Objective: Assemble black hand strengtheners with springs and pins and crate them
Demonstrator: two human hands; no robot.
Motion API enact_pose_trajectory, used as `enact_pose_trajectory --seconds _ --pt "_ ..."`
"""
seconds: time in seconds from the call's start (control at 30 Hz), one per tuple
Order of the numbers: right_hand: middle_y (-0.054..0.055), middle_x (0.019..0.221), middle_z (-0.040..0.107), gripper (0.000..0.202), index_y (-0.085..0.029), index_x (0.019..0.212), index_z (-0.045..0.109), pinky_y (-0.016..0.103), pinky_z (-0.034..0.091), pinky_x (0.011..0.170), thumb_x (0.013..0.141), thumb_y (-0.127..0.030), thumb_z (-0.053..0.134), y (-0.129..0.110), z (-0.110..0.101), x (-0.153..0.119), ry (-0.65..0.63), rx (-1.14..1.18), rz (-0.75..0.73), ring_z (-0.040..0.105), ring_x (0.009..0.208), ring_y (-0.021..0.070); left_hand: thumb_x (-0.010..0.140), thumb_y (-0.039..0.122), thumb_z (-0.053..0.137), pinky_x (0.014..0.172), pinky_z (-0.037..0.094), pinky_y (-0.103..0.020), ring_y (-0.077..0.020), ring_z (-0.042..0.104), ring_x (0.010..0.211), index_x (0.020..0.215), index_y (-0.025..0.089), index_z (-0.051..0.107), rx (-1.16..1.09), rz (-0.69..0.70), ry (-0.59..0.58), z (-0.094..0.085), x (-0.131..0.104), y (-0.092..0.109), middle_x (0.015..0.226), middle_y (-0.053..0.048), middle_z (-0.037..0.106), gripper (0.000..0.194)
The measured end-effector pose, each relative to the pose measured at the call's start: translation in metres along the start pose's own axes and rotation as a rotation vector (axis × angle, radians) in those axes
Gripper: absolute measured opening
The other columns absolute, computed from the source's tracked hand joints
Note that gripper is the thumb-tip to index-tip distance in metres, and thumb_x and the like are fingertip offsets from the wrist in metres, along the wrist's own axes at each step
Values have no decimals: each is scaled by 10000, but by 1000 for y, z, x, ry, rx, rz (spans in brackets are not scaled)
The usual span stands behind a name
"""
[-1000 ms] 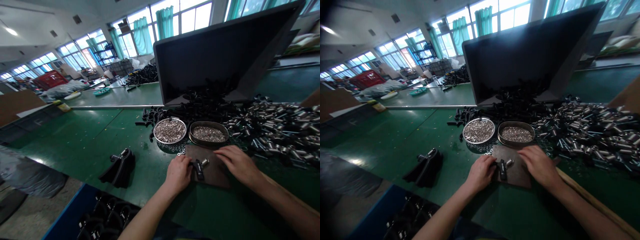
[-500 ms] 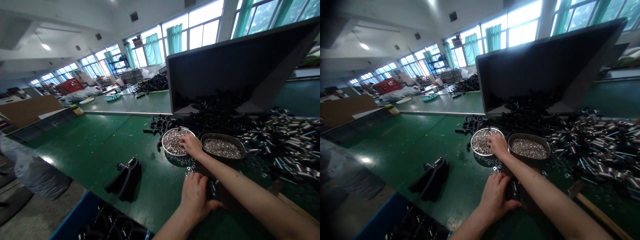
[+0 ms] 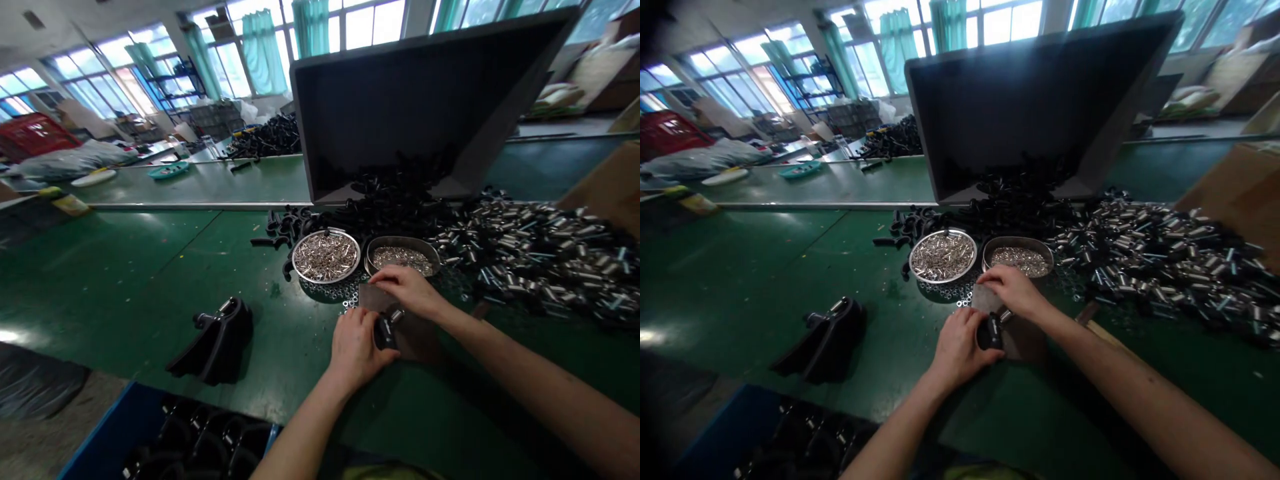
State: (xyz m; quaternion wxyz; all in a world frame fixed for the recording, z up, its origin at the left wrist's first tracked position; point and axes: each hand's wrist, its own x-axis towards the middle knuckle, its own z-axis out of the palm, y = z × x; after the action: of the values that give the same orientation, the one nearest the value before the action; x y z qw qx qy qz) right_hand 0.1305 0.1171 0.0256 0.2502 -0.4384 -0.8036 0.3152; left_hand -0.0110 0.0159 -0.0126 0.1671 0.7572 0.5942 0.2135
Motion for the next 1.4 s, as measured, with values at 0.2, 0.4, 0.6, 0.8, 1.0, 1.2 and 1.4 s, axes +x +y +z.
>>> enact_pose_trajectory --seconds 0.2,0.4,0.6,0.8,1.0,1.2,1.4 --pt "38 870 651 188 -169 927 611 278 448 739 777 -126 506 5 1 -50 -61 -31 46 599 817 159 570 449 786 859 437 -397 -253 527 971 1028 184 598 8 -4 -8 -2 0 1 1023 -64 588 562" --pt "76 871 602 244 -151 974 570 288 423 700 772 -64 464 -3 18 -49 -84 -334 -148 549 809 185 572 434 784 854 432 -396 -249 522 971 1025 173 576 7 8 -23 -4 1 3 1030 -65 587 562" --pt "64 899 627 202 -178 979 613 298 440 735 803 -137 522 5 18 -59 -96 -383 -253 558 860 196 598 406 768 851 421 -410 -256 519 968 1058 189 547 5 4 -16 0 -1 1 1037 -60 582 555" --pt "74 968 675 191 -192 911 685 311 430 847 859 -159 504 37 -46 -10 -31 -576 115 563 1002 204 677 400 726 879 405 -406 -259 504 1014 1238 255 494 13 39 -32 -1 -5 5 1107 -64 562 624" --pt "58 970 644 199 -157 962 638 351 506 757 833 -309 625 56 -60 33 -219 -675 324 613 875 182 680 345 730 903 405 -412 -274 496 1033 1263 207 495 62 42 -83 -2 -5 10 1129 -89 564 643" --pt "71 1115 596 283 -162 1109 579 399 500 822 889 -339 549 65 -52 29 -198 -683 316 590 963 188 668 315 732 931 397 -427 -278 499 1046 1258 202 489 48 77 -79 2 -4 6 1137 -96 569 649" --pt "76 1133 588 294 -163 1128 570 403 500 825 894 -339 541 74 -52 27 -125 -639 337 588 970 191 664 336 721 940 395 -424 -276 512 1063 1179 173 533 -181 -14 -17 0 0 7 1116 -101 593 572"
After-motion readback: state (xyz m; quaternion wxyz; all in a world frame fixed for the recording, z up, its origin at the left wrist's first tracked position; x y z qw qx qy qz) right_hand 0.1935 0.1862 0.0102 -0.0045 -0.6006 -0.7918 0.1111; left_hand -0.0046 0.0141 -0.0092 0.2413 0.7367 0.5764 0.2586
